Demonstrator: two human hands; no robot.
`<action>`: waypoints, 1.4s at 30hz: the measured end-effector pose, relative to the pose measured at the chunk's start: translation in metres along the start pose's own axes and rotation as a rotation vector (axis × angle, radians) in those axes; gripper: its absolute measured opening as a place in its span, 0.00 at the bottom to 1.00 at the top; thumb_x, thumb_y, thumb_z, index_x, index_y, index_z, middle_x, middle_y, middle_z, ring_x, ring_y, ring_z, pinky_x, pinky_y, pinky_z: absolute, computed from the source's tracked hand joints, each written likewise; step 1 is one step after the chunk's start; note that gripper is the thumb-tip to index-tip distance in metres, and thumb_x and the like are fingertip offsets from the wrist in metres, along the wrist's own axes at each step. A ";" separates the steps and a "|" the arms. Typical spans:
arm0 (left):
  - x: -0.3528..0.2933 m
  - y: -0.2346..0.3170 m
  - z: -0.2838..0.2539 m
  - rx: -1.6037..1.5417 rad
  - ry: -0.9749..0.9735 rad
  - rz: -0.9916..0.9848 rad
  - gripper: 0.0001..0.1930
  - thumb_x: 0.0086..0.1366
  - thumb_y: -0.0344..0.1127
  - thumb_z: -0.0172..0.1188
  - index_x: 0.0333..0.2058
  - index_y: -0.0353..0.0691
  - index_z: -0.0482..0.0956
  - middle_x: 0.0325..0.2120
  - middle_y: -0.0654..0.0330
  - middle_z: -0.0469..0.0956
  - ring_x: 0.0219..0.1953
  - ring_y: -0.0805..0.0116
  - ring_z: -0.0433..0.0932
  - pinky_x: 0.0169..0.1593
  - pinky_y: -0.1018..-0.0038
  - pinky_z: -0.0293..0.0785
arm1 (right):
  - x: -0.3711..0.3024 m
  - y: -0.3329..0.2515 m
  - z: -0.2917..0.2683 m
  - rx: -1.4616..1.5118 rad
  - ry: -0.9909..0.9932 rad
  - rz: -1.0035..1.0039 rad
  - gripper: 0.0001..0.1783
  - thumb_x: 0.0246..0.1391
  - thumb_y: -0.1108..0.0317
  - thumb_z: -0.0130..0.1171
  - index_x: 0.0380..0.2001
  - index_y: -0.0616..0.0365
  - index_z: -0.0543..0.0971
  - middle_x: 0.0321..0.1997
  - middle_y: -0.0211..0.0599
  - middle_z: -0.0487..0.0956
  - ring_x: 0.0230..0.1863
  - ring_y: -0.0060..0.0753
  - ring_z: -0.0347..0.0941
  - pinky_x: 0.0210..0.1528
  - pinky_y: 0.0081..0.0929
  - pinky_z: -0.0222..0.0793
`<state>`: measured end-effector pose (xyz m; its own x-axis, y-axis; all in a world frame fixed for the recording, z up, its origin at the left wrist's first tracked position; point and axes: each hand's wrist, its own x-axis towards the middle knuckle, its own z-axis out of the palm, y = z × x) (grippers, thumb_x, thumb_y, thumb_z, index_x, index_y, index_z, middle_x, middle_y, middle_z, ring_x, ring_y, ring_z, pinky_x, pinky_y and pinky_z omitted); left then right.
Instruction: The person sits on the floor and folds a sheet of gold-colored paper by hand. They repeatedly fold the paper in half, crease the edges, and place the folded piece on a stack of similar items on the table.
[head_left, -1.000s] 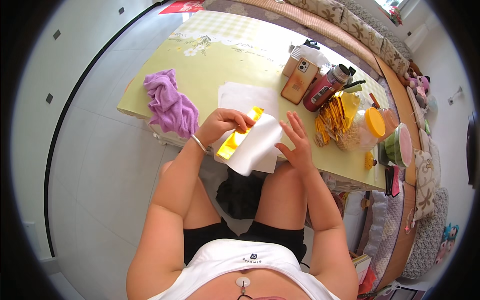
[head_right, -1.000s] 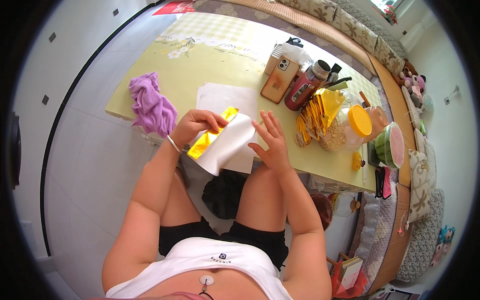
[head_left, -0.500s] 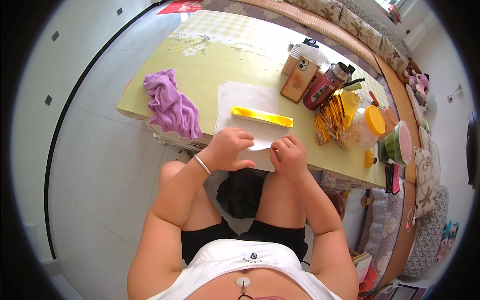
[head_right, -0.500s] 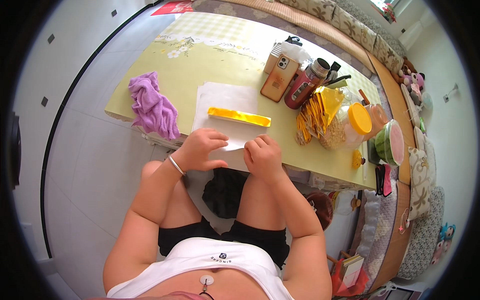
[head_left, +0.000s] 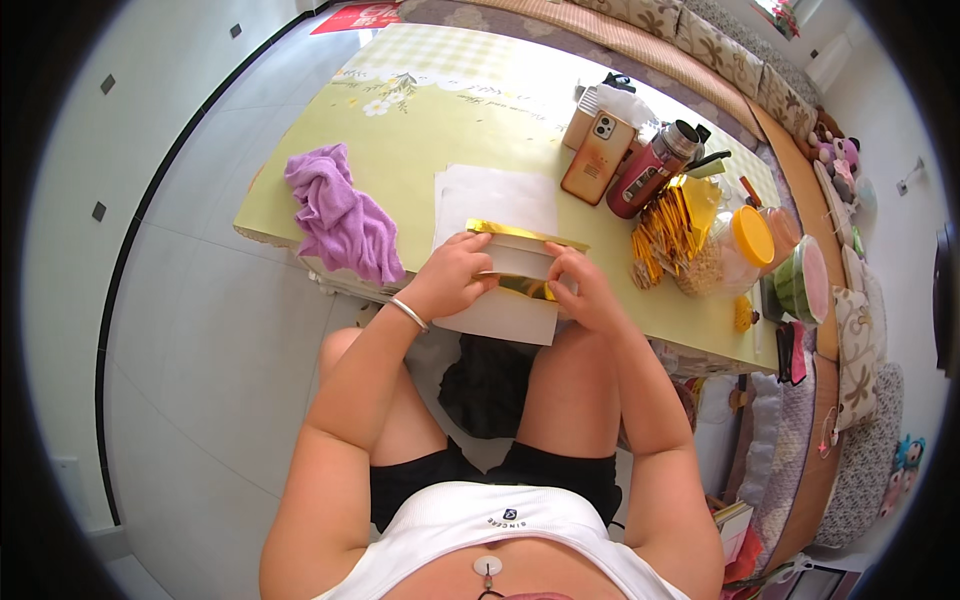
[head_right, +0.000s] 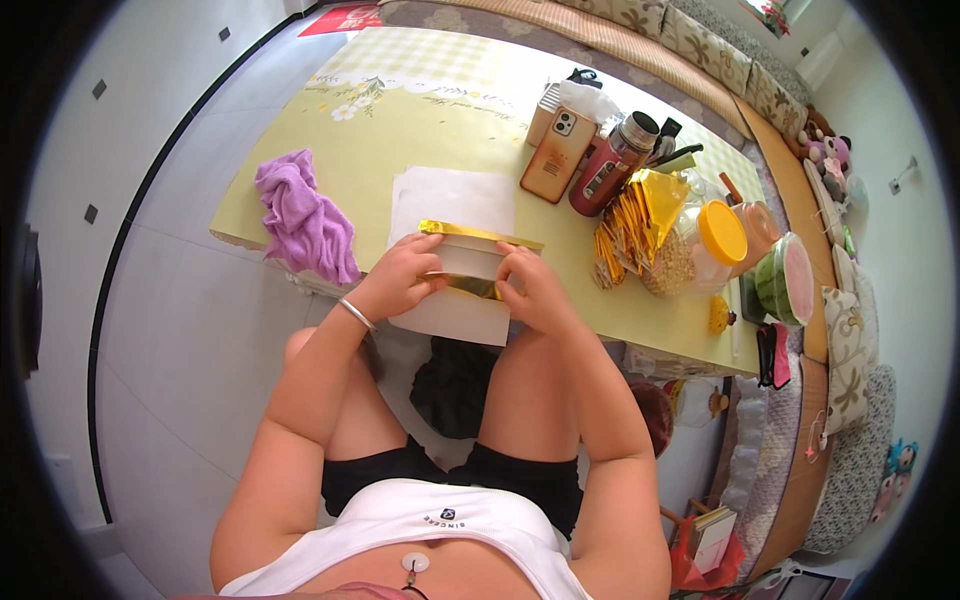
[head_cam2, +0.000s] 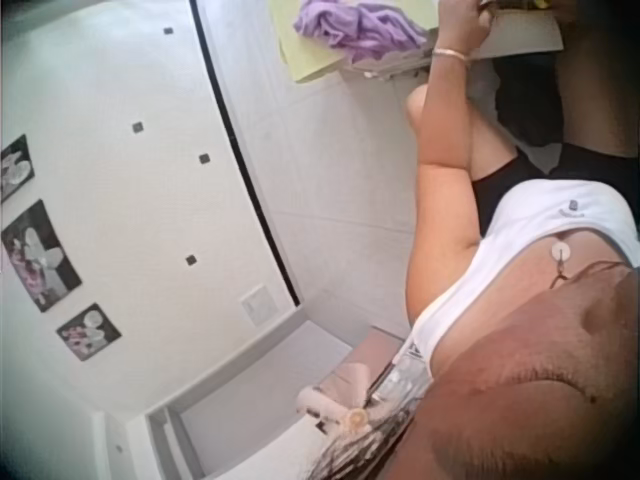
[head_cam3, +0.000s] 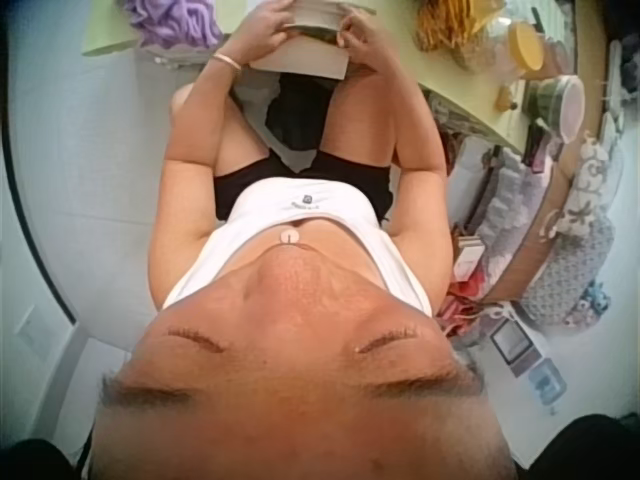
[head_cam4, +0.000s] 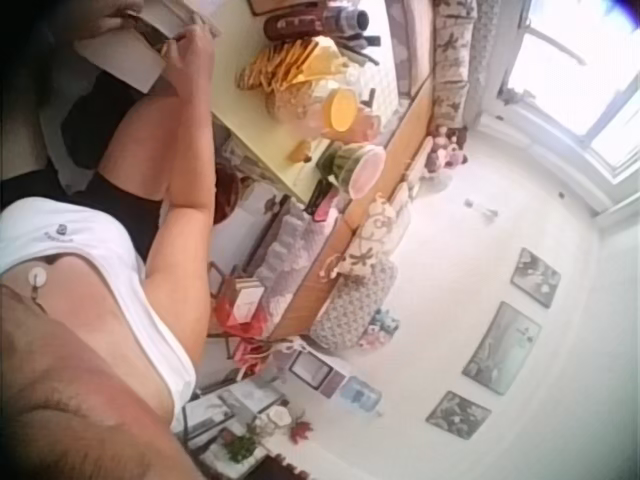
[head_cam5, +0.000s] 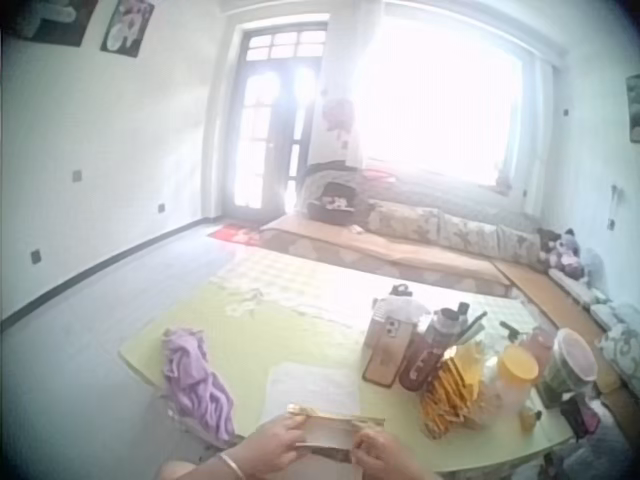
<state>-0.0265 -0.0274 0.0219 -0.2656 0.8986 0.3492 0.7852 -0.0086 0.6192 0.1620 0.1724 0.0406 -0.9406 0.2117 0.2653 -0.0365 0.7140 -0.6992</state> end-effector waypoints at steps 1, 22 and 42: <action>0.005 -0.003 0.003 0.010 0.025 0.003 0.06 0.60 0.31 0.68 0.32 0.35 0.81 0.58 0.43 0.75 0.59 0.42 0.73 0.63 0.59 0.68 | 0.001 0.010 0.001 0.017 0.031 0.069 0.06 0.55 0.74 0.62 0.31 0.59 0.73 0.52 0.49 0.81 0.63 0.51 0.73 0.61 0.42 0.68; 0.030 -0.020 0.030 0.174 0.372 -0.322 0.09 0.54 0.28 0.69 0.32 0.29 0.81 0.37 0.49 0.78 0.40 0.51 0.78 0.47 0.63 0.77 | 0.022 0.051 0.026 -0.004 0.470 0.392 0.29 0.52 0.60 0.72 0.54 0.62 0.76 0.37 0.38 0.81 0.37 0.36 0.79 0.42 0.32 0.76; 0.035 -0.019 0.026 0.176 0.389 -0.412 0.10 0.54 0.29 0.71 0.26 0.31 0.76 0.32 0.48 0.75 0.35 0.49 0.76 0.42 0.60 0.75 | 0.015 0.026 0.032 -0.593 0.457 -0.023 0.16 0.54 0.64 0.65 0.47 0.54 0.84 0.59 0.34 0.81 0.62 0.44 0.72 0.67 0.44 0.62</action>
<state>-0.0358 0.0154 0.0040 -0.7278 0.5851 0.3578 0.6461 0.4097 0.6440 0.1361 0.1727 0.0050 -0.7032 0.3558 0.6156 0.2549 0.9344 -0.2489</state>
